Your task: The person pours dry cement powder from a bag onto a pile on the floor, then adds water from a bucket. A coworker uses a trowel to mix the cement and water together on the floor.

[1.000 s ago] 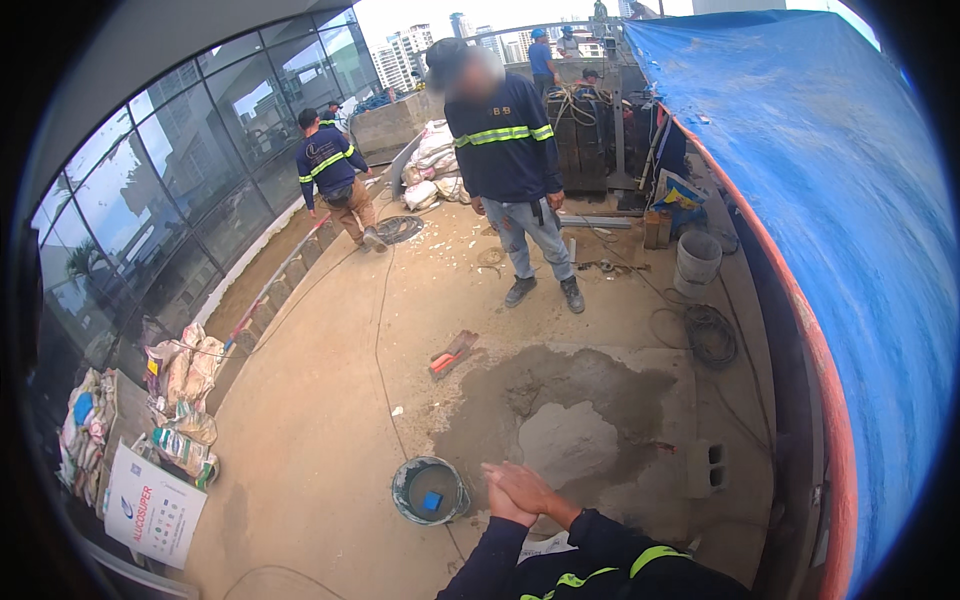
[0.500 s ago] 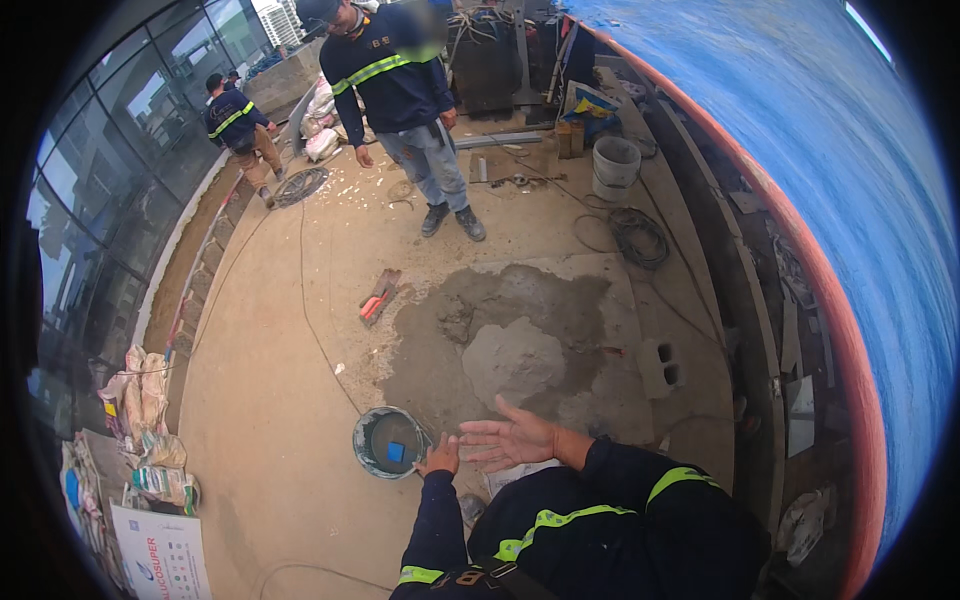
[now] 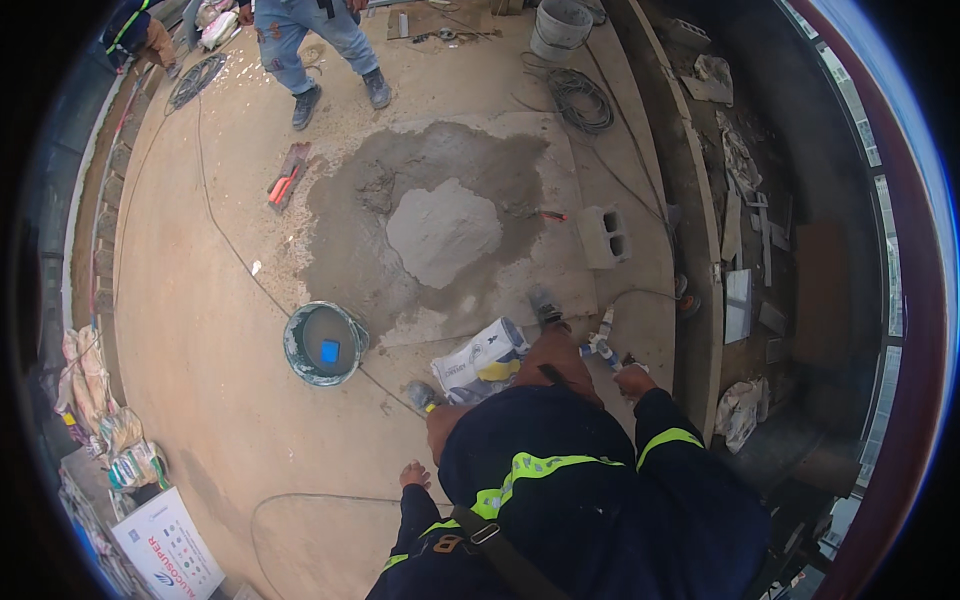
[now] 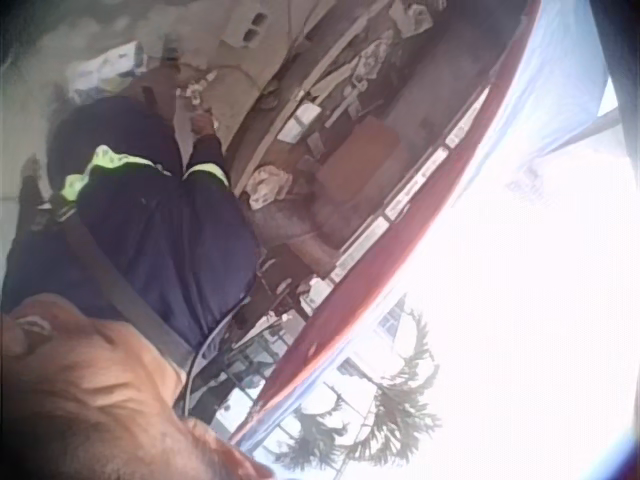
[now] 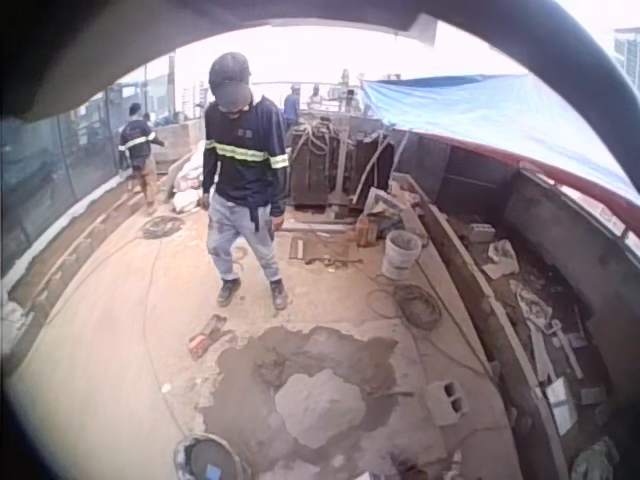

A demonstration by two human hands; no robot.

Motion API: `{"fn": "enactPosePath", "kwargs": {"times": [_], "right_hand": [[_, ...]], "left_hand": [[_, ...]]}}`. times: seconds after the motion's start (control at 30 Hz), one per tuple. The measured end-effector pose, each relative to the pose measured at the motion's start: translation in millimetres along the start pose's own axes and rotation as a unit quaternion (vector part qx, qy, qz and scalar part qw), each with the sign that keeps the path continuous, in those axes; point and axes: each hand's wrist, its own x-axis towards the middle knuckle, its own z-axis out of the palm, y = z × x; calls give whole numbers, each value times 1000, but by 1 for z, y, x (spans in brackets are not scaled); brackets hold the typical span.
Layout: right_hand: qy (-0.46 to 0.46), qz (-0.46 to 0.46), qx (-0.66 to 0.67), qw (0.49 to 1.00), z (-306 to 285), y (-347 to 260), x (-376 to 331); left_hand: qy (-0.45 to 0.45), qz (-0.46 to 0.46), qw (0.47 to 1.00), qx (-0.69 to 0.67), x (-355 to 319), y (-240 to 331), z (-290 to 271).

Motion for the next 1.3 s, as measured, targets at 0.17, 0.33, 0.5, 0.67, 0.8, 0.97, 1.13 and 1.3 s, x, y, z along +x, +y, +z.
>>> {"fn": "enactPosePath", "kwargs": {"times": [0.17, 0.33, 0.5, 0.67, 0.8, 0.97, 1.13, 1.3], "right_hand": [[8, 139, 507, 851, -18, -3, -7], [47, 276, 623, 730, -90, 99, 70], [143, 267, 614, 729, -125, 242, 186], [61, 208, 706, 674, -139, 315, 227], [1, 185, 679, 710, -139, 339, 227], [-27, 193, 632, 750, -144, 357, 239], [-19, 160, 620, 768, -189, 363, 268], [-13, 133, 596, 792, -268, 334, 286]], "left_hand": [[26, 240, 958, 157, 1, 83, 72], [7, 252, 967, 33, -32, 180, 105], [151, 103, 973, -141, -120, 180, 189], [114, 151, 979, -77, -217, 176, 329], [86, 245, 966, -16, -262, 230, 385], [134, 296, 942, -81, -287, 281, 396], [182, 239, 939, -165, -284, 267, 394], [196, 195, 947, -166, -256, 218, 407]]}}
